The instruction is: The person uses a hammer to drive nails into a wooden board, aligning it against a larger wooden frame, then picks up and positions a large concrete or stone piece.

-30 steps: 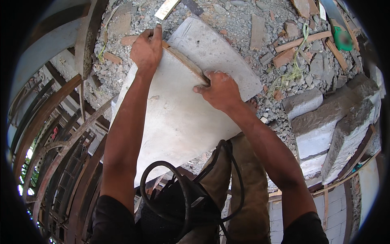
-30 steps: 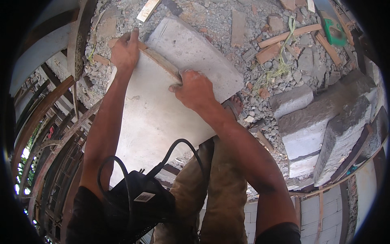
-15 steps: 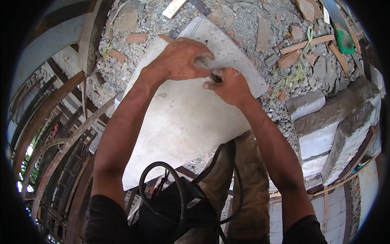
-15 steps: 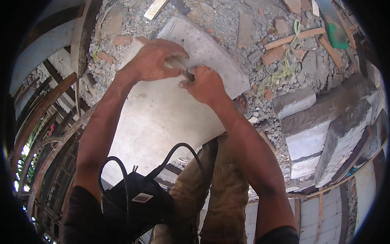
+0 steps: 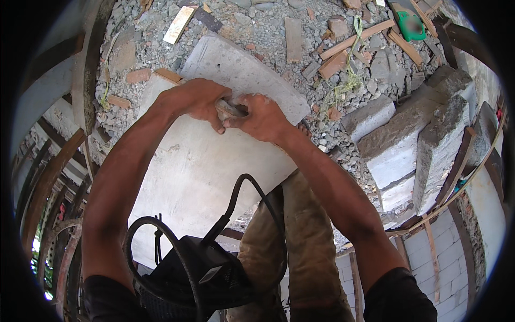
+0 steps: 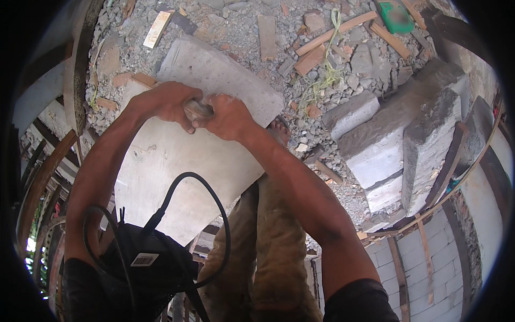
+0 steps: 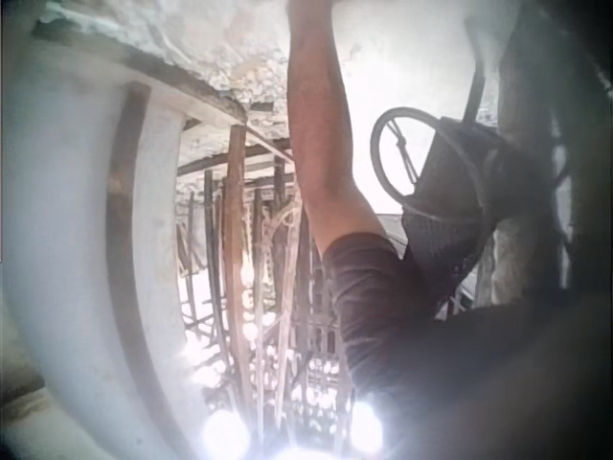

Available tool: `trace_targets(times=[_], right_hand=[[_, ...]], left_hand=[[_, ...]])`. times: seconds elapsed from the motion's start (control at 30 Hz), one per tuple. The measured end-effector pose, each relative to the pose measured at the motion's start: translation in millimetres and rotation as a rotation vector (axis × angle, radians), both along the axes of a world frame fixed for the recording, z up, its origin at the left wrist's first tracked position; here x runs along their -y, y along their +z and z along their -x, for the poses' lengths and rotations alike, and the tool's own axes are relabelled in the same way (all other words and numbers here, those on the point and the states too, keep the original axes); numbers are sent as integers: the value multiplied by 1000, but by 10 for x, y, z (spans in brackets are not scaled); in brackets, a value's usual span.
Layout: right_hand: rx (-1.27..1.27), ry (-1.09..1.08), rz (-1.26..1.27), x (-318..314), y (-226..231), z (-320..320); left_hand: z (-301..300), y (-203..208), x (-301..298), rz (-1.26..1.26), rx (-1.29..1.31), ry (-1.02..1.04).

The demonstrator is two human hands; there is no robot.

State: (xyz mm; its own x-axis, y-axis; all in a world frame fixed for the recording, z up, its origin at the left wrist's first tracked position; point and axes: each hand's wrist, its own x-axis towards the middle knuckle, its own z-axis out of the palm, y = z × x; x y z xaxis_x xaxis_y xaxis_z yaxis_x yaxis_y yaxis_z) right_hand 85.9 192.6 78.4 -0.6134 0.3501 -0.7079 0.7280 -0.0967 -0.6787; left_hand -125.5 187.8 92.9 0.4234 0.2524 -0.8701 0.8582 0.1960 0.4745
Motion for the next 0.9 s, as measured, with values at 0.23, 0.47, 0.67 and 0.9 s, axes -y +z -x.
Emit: trace_targets(times=[0.23,0.47,0.67,0.9], right_hand=[[169,-132,-609,-741,-481,-740],[190,516,-957,-1342,-1020,-1284],[182,-363,-891,-1214,-705,-1101],[488,-804,-391,-1037,-541,-1357]], left_hand=[[149,94,141,-61,18,41],[43,150,53,-42,13,67],[111,146,175,-32,-13,54],[108,160,163,-84,23,70]])
